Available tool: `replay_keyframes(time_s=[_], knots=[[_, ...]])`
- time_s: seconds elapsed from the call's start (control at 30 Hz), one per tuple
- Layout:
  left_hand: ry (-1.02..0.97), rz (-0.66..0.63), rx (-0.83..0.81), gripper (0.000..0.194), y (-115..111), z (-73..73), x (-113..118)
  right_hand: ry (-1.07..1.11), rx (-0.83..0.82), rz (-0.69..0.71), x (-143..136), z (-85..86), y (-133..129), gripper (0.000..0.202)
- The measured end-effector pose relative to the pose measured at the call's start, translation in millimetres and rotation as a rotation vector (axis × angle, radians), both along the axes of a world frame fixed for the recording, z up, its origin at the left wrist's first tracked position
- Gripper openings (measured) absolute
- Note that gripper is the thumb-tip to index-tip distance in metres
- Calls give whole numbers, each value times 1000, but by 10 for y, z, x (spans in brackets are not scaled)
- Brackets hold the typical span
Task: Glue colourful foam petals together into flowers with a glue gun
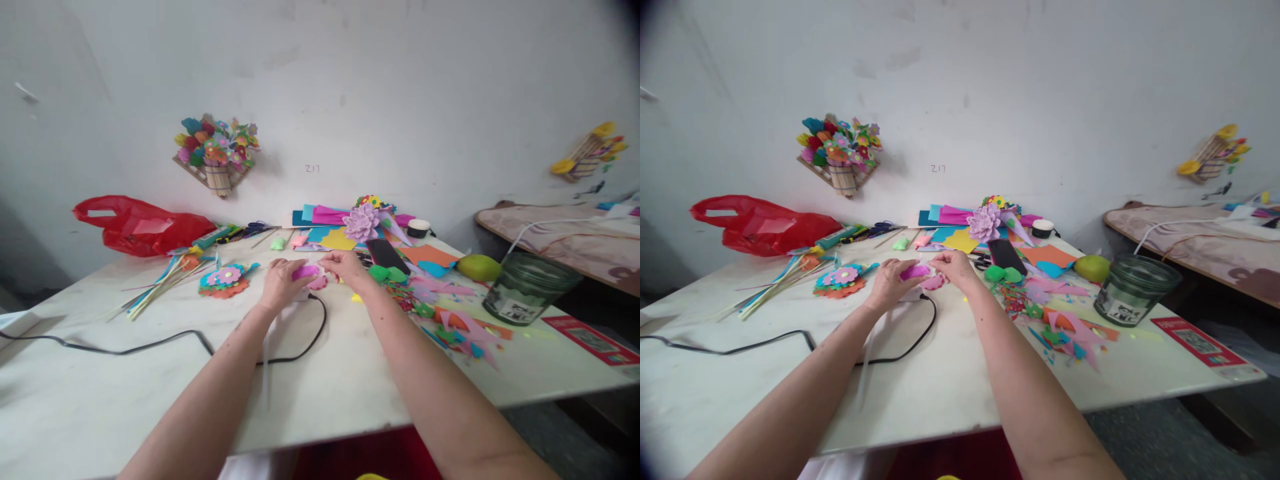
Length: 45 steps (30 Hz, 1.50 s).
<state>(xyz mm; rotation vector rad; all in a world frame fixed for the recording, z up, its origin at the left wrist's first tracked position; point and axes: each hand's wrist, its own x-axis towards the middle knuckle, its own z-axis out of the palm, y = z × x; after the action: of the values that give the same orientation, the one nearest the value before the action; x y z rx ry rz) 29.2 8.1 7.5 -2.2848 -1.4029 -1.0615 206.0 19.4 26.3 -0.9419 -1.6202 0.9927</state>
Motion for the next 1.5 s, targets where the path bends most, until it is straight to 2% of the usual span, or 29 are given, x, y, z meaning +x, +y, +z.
replay_keyframes(time_s=[0.1,0.27,0.4,0.9,1.2,1.5], knots=[[-10,-3,-54,46,-1,4,2,-16,38,-10,16,25,-12,15],[-20,-4,-98,46,-12,3,-9,-96,44,75,68,19,9,17],[-15,-13,-100,47,-7,-1,-31,-162,39,85,93,-1,33,19],[-10,-2,-114,46,-7,22,-45,-391,372,-8,62,-48,104,17],[16,-16,-136,47,-25,54,-37,-470,399,47,84,-20,83,19],[26,-27,-134,44,-23,33,-29,-526,397,6,65,-11,58,18]])
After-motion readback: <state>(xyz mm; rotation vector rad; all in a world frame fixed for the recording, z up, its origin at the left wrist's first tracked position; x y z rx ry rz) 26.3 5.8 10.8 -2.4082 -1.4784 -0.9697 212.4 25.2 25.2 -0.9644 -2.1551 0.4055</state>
